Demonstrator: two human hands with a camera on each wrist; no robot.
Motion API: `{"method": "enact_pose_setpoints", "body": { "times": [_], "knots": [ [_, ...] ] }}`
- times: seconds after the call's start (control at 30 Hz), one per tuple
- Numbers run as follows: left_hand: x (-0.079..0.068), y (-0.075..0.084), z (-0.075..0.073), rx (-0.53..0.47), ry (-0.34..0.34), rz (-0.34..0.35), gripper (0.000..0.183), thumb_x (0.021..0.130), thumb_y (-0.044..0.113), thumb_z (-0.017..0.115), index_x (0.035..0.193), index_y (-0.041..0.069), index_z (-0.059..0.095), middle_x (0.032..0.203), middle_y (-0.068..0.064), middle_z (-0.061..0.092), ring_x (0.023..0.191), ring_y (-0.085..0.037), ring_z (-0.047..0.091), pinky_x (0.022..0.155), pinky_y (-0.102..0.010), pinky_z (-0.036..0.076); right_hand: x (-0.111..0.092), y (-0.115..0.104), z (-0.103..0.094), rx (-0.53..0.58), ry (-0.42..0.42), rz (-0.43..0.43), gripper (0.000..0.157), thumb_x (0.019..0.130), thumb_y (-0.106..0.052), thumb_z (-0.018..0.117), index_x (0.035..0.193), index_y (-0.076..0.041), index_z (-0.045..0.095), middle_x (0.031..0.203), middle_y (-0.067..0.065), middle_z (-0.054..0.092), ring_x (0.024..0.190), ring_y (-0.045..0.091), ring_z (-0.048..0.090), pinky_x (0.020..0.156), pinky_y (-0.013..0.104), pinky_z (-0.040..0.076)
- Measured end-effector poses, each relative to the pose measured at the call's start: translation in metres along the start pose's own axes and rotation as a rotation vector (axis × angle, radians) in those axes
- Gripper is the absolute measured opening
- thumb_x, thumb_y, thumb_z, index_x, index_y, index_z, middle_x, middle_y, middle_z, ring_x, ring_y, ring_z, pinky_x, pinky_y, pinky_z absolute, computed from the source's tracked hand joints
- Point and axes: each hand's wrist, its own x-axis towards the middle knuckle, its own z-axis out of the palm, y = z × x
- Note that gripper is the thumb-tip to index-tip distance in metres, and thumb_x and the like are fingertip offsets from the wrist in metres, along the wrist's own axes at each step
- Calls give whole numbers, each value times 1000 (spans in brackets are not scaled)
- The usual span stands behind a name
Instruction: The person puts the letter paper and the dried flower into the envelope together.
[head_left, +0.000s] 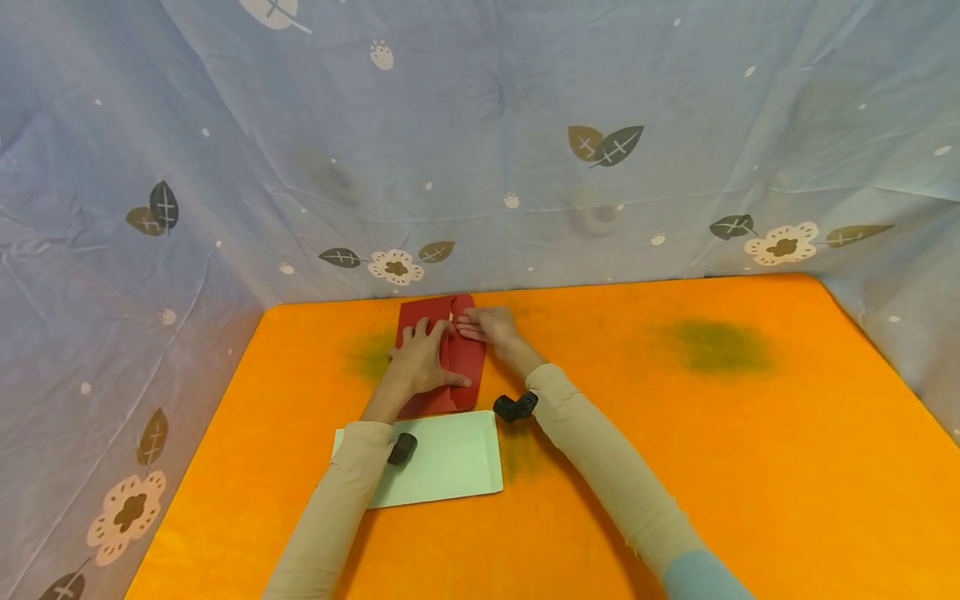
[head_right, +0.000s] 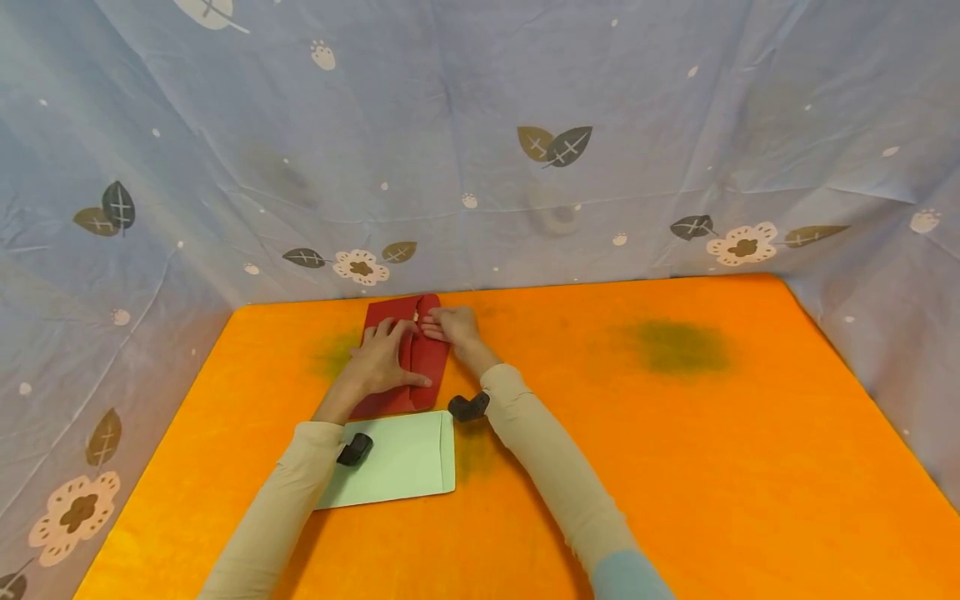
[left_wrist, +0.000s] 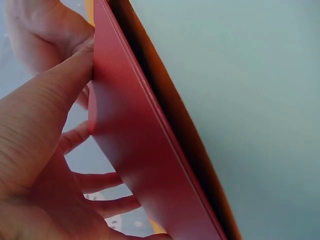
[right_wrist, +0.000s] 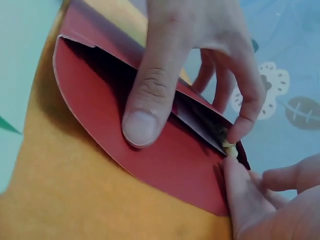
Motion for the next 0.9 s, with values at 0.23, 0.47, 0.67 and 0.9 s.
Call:
{"method": "enact_pose_setpoints", "body": {
  "times": [0.23, 0.47, 0.67, 0.9],
  "knots": [
    [2, 3, 0, 18, -29, -1, 102, 55, 65, 72, 135, 19, 29, 140, -18, 24, 122, -40, 26, 82, -70, 31, 5, -2, -7, 74, -129, 7, 38, 97, -15, 41, 129, 4, 44, 120, 20, 55, 107, 28, 57, 86, 35, 47],
    [3, 4, 0, 4, -50, 11, 103, 57, 64, 72, 138, 17, 28, 142, -20, 22, 124, -43, 22, 83, -72, 27, 6, 1, -9, 40, -251, 4, 43, 99, -20, 36, 136, 0, 35, 133, 21, 43, 116, 31, 49, 94, 37, 41],
    [-1, 4, 2, -5, -43, 12, 101, 57, 63, 72, 136, 18, 30, 142, -21, 22, 123, -43, 23, 82, -72, 27, 5, 6, -9, 40, -251, 11, 43, 98, -20, 38, 135, 0, 36, 132, 20, 44, 117, 31, 48, 96, 37, 39],
    [-2, 3, -1, -1, -40, 10, 98, 57, 63, 73, 133, 17, 32, 142, -21, 20, 122, -44, 23, 81, -72, 28, 0, 1, -10, 16, -259, 14, 42, 98, -19, 37, 134, 3, 36, 129, 22, 47, 116, 33, 49, 95, 39, 40]
  ]
}}
